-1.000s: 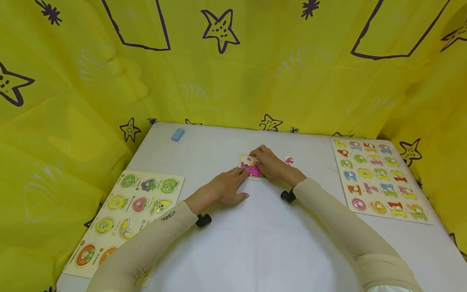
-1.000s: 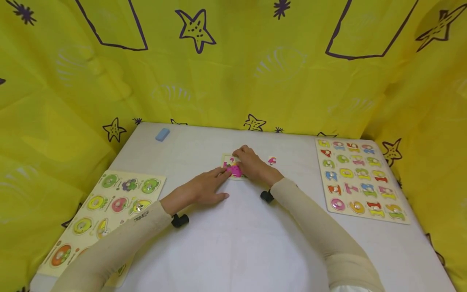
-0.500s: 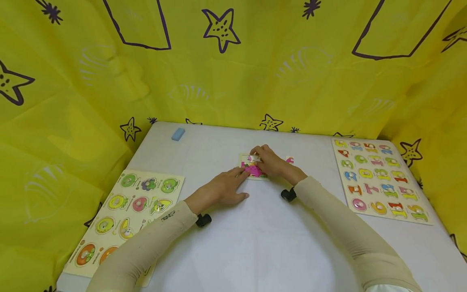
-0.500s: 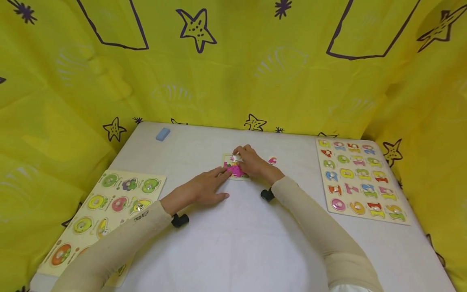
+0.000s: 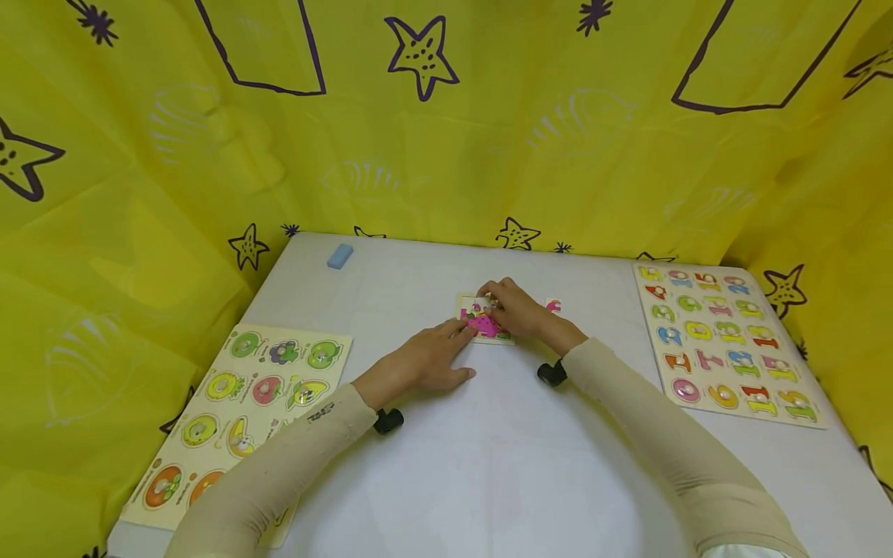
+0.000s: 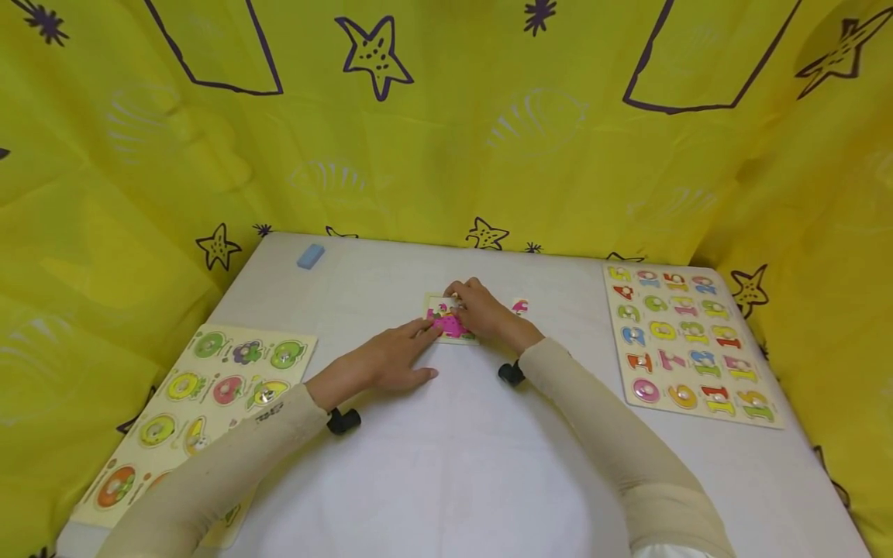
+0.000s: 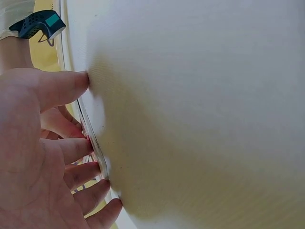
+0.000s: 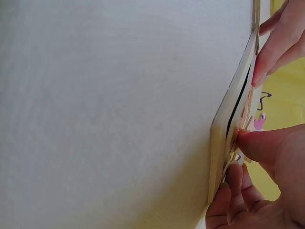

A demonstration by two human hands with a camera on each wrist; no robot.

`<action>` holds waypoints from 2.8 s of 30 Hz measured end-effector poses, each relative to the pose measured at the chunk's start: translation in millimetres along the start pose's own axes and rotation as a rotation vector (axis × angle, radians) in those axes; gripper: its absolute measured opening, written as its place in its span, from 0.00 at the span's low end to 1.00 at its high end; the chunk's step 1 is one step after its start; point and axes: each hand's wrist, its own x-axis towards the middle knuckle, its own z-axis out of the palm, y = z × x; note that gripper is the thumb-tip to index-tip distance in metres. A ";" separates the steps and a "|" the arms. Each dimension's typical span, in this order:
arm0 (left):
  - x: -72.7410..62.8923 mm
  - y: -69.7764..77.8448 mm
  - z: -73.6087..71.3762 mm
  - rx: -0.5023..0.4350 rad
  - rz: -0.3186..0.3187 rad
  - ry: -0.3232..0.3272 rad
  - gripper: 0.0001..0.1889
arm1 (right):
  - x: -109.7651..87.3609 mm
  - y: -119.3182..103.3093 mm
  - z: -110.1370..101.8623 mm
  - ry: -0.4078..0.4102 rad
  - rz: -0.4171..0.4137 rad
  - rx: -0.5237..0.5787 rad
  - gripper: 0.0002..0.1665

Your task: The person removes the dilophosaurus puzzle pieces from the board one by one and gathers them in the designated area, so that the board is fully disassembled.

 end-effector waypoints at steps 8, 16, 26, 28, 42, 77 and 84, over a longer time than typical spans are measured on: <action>-1.1 -0.6 0.3 -0.017 0.003 -0.003 0.42 | -1.9 -0.7 -1.4 0.018 -0.017 -0.018 0.18; -0.5 -0.4 0.8 -0.011 -0.006 -0.013 0.42 | -2.8 -1.0 -11.7 0.042 -0.002 0.019 0.15; -0.6 -0.5 0.4 -0.031 -0.005 -0.014 0.42 | -13.6 11.6 -41.2 0.118 0.037 0.088 0.13; -0.4 -1.1 1.2 -0.035 -0.001 -0.011 0.42 | -19.0 15.8 -48.4 0.128 0.052 0.079 0.13; -3.0 -0.1 1.1 -0.046 0.001 -0.005 0.42 | -63.6 61.6 -83.5 0.152 0.144 0.040 0.15; -5.9 1.0 0.4 -0.022 0.009 0.003 0.42 | -94.1 103.7 -88.2 0.104 0.274 -0.075 0.10; -5.3 0.3 0.8 -0.023 0.007 -0.004 0.42 | -91.1 101.0 -87.3 0.099 0.263 -0.096 0.09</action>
